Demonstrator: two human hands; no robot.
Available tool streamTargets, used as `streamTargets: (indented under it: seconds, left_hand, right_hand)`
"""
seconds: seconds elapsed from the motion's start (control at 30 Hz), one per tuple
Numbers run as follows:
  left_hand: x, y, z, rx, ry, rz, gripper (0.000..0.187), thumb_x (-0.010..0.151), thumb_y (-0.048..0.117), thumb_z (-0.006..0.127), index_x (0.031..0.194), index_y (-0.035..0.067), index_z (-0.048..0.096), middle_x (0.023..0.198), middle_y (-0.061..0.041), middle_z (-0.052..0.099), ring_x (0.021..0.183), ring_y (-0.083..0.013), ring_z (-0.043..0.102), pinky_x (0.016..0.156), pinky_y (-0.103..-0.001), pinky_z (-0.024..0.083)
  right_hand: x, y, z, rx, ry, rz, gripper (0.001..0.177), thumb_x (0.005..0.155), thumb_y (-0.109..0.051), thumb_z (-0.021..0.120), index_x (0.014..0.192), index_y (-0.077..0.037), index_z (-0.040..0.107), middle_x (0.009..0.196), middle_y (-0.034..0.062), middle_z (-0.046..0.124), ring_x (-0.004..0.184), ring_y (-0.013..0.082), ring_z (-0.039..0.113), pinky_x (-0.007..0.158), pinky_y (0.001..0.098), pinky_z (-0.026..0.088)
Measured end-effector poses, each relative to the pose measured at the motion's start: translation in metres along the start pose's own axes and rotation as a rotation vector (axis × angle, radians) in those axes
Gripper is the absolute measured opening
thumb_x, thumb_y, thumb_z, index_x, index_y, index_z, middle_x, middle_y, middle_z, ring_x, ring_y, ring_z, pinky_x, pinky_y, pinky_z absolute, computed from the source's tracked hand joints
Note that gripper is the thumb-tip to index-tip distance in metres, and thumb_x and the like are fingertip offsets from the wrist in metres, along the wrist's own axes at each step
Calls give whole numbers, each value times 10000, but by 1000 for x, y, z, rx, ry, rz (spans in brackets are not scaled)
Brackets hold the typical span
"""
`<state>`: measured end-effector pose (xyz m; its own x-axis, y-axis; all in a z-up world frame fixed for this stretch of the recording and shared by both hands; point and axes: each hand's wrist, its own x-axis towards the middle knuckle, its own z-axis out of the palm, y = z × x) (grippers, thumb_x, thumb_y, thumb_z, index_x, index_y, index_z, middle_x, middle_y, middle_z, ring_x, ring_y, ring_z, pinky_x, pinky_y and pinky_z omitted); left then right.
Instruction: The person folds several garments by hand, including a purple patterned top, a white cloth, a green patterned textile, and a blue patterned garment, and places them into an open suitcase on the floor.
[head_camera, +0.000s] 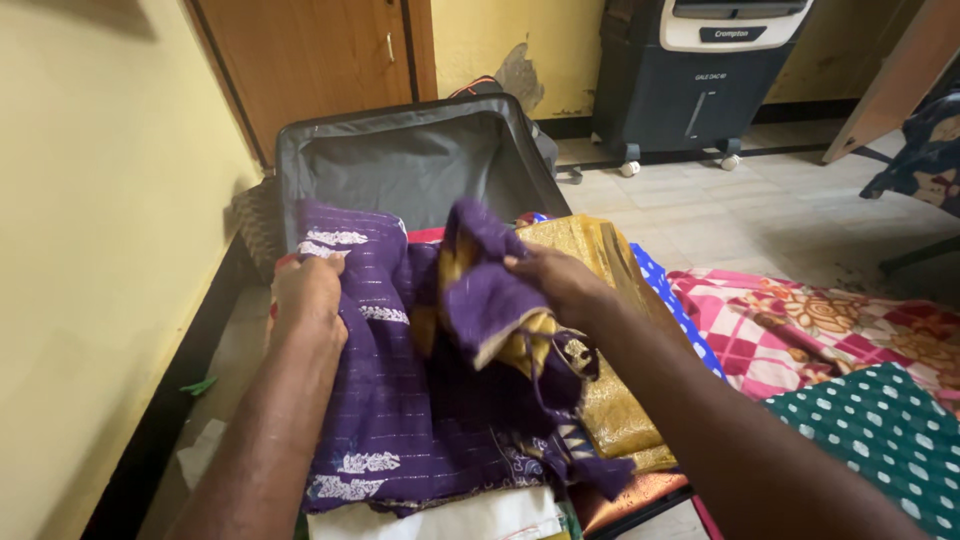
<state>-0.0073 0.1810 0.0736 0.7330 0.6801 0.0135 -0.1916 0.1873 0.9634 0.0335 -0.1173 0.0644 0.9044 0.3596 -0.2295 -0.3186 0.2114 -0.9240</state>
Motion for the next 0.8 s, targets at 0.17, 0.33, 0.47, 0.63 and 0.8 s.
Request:
streamTargets:
  seconds: [0.17, 0.33, 0.47, 0.63, 0.8]
  left_hand:
    - [-3, 4, 2, 98, 34, -59, 334, 849, 51, 742, 1159, -13, 638, 1118, -96, 666, 1019, -193, 654, 922, -336, 505]
    - [-14, 18, 5, 242, 55, -36, 343, 845, 63, 760, 1152, -61, 668, 1169, -130, 662, 1072, -210, 636, 960, -368, 471]
    - [-16, 14, 18, 111, 24, -106, 294, 848, 69, 727, 1117, -39, 678, 1129, -138, 691, 1004, -225, 665, 876, -381, 517]
    - [-30, -1, 48, -75, -164, -76, 235, 866, 38, 650, 1075, -63, 687, 980, -128, 721, 826, -229, 708, 693, -364, 568]
    - [-48, -12, 81, 39, -98, -113, 247, 896, 83, 577, 1080, -19, 706, 946, -109, 725, 798, -239, 719, 596, -366, 558]
  right_hand:
    - [7, 31, -12, -205, 192, -18, 428, 1017, -172, 508, 1419, -28, 534, 1006, 191, 719, 794, 229, 707, 747, 326, 613]
    - [2, 64, -21, -1016, 500, -373, 437, 986, -233, 688, 1393, -91, 617, 1165, 163, 728, 1026, 275, 722, 930, 412, 558]
    - [-27, 97, 11, -1397, 613, -603, 557, 873, -198, 669, 1409, -111, 543, 1359, 224, 592, 1274, 418, 524, 1036, 552, 447]
    - [-36, 94, 27, -1615, 501, -849, 509, 863, -124, 653, 1371, -106, 621, 1476, 240, 491, 1429, 461, 263, 1122, 643, 258]
    - [-61, 42, 73, -817, 395, -537, 446, 928, -404, 636, 1224, -88, 743, 1223, 157, 777, 1125, 307, 755, 986, 389, 562]
